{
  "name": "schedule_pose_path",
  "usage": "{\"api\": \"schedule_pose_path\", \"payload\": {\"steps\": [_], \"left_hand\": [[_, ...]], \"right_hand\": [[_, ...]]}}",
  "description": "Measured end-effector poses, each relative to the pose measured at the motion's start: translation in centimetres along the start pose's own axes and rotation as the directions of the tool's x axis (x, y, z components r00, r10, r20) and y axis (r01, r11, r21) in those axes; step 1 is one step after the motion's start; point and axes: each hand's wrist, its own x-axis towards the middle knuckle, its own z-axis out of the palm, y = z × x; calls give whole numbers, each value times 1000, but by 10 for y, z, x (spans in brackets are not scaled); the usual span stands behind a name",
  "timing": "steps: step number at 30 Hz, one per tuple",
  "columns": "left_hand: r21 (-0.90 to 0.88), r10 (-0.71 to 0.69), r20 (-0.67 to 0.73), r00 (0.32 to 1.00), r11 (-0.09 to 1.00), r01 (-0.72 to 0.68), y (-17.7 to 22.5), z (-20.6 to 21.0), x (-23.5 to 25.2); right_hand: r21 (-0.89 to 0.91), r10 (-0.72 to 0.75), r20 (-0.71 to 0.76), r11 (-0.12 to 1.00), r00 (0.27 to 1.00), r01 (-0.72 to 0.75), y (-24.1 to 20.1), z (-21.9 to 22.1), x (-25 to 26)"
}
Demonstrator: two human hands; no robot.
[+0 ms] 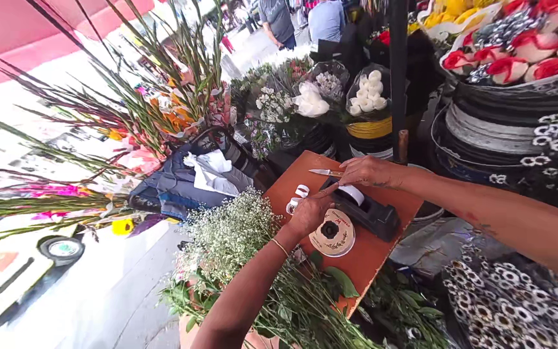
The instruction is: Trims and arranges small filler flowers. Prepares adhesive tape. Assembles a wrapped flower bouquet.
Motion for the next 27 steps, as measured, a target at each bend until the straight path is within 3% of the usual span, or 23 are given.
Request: {"api": "schedule_pose_path", "payload": {"steps": [3,6,7,9,10,11,13,16,23,27], "left_hand": [[3,-31,12,999,1000,31,-2,-1,0],[-44,-55,9,998,997,56,-5,3,-2],[-79,-56,-16,998,995,55,-7,5,-2],[-188,-78,-103,992,980,58,-9,6,0],[-239,-118,-155,981,968,78,-6,5,1],[-265,-180,-207,962,956,122,-2,3,2],[-269,-297,-259,919,936,227,5,-5,10],[-189,-380,-197,904,919,345,22,-21,23],[-52,-370,19,929,927,371,48,-17,42],[29,-380,-29,925,924,381,54,-10,49]], "right_hand": [[6,14,7,1000,1000,-14,5,1,10],[53,298,-17,953,954,-297,-10,8,7],[90,465,-5,882,886,-462,-22,10,5],[171,776,116,599,620,-782,-47,9,4],[204,845,177,470,504,-859,-55,10,2],[232,868,206,405,451,-884,-60,10,0],[309,875,196,373,443,-875,-65,11,-5],[350,882,143,379,449,-857,-68,15,-9],[394,894,100,367,436,-843,-69,21,-15],[347,888,110,387,447,-854,-71,17,-12]]}}
